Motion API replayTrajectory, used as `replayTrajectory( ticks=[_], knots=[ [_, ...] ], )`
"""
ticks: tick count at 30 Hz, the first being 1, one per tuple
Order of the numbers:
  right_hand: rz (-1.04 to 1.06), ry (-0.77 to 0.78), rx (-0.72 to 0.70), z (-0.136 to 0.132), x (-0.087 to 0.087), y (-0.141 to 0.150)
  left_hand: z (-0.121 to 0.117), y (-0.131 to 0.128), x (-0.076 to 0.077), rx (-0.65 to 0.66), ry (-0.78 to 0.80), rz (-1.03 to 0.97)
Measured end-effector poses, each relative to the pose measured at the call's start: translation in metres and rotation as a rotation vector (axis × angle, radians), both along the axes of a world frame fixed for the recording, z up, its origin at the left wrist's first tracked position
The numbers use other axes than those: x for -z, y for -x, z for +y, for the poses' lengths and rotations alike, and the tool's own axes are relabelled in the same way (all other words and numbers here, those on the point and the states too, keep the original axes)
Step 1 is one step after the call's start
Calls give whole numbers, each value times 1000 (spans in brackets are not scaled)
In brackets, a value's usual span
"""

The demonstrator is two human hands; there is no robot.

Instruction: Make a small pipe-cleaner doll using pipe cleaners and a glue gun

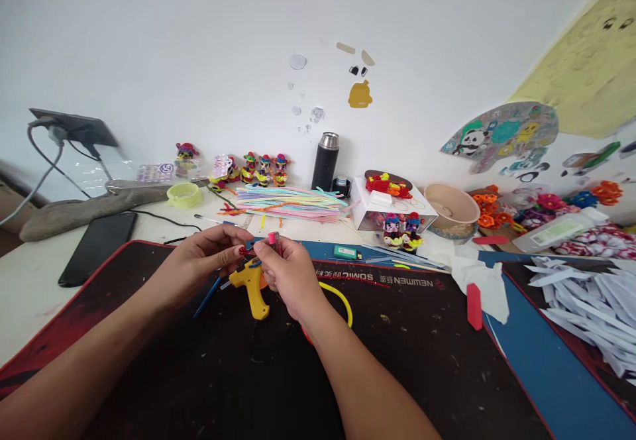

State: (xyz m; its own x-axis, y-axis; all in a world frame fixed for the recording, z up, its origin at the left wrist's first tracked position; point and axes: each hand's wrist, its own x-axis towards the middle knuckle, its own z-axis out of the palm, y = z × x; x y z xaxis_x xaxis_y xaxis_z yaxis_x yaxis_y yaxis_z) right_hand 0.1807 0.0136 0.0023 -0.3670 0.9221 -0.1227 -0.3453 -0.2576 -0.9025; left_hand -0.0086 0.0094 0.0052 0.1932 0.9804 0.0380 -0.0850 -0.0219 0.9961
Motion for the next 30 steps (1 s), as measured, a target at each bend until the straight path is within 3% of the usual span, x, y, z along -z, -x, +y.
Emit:
replayTrajectory(
  ticks=[13, 30],
  knots=[
    [-17, 14, -32, -1, 4, 2, -2, -6, -3, -40, -60, 90],
    [-99, -109, 71, 2, 3, 0, 0, 2, 0, -37, -66, 267]
  ],
)
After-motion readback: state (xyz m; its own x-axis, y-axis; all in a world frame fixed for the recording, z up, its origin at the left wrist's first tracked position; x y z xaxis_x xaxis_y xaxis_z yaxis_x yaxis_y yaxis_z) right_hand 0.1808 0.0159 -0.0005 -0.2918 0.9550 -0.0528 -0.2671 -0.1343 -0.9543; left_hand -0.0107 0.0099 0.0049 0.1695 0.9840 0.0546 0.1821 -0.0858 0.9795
